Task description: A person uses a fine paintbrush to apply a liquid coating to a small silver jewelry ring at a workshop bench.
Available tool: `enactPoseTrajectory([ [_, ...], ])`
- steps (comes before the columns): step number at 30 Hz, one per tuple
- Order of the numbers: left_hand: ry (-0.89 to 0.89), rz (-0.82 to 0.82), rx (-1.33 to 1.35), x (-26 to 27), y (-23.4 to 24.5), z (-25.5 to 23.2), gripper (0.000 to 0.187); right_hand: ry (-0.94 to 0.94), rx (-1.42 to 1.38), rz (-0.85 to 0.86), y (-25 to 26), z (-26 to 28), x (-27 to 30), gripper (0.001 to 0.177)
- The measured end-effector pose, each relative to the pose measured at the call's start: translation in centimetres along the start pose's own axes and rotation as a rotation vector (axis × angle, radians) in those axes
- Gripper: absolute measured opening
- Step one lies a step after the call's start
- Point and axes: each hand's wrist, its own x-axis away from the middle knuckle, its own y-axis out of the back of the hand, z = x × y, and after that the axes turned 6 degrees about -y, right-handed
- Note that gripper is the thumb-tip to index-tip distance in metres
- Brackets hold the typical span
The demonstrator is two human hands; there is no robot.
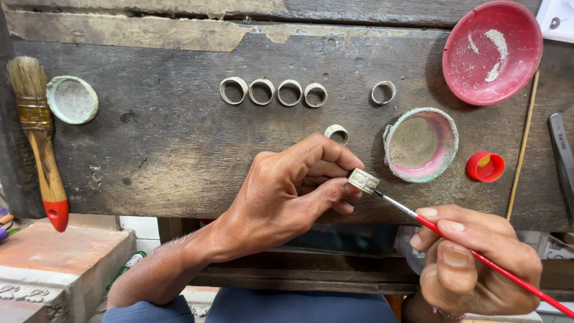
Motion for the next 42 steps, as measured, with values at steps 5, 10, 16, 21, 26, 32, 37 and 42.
enactPoseTrajectory([
  [5, -0.001, -0.001, 0.007, 0.0, 0.0, 0.0, 0.012, -0.055, -0.048, -0.044, -0.6, 0.8, -0.2, 0.012],
  [10, 0.024, -0.01, 0.019, 0.0, -0.1, 0.0, 0.012, -0.034, -0.063, -0.084, -0.9, 0.4, -0.2, 0.012],
  [16, -0.047, 0.012, 0.009, -0.2, -0.3, 0.6, 0.012, -0.051, -0.084, -0.124, -0.9, 0.1, -0.6, 0.018],
  [21, 0.016, -0.011, 0.122, 0.1, -0.3, 0.6, 0.014, -0.167, 0.04, -0.192, -2.0, 2.6, 0.0, 0.026],
  [26, -0.052, -0.013, 0.072, 0.3, -0.2, 0.8, 0.013, -0.178, 0.168, -0.099, -2.2, 4.8, 0.1, 0.036],
  [32, -0.062, 0.001, 0.084, 0.2, 0.0, 1.0, 0.014, -0.245, 0.252, 0.013, -1.2, 5.4, 0.1, 0.035],
  [37, -0.075, 0.031, 0.109, 0.2, -0.2, 1.8, 0.017, -0.225, 0.249, 0.017, 2.5, 3.1, -1.3, 0.033],
  [42, -0.083, 0.024, 0.064, 0.0, -0.1, 1.7, 0.017, -0.391, 0.26, 0.3, 3.7, 3.8, -1.9, 0.037],
])
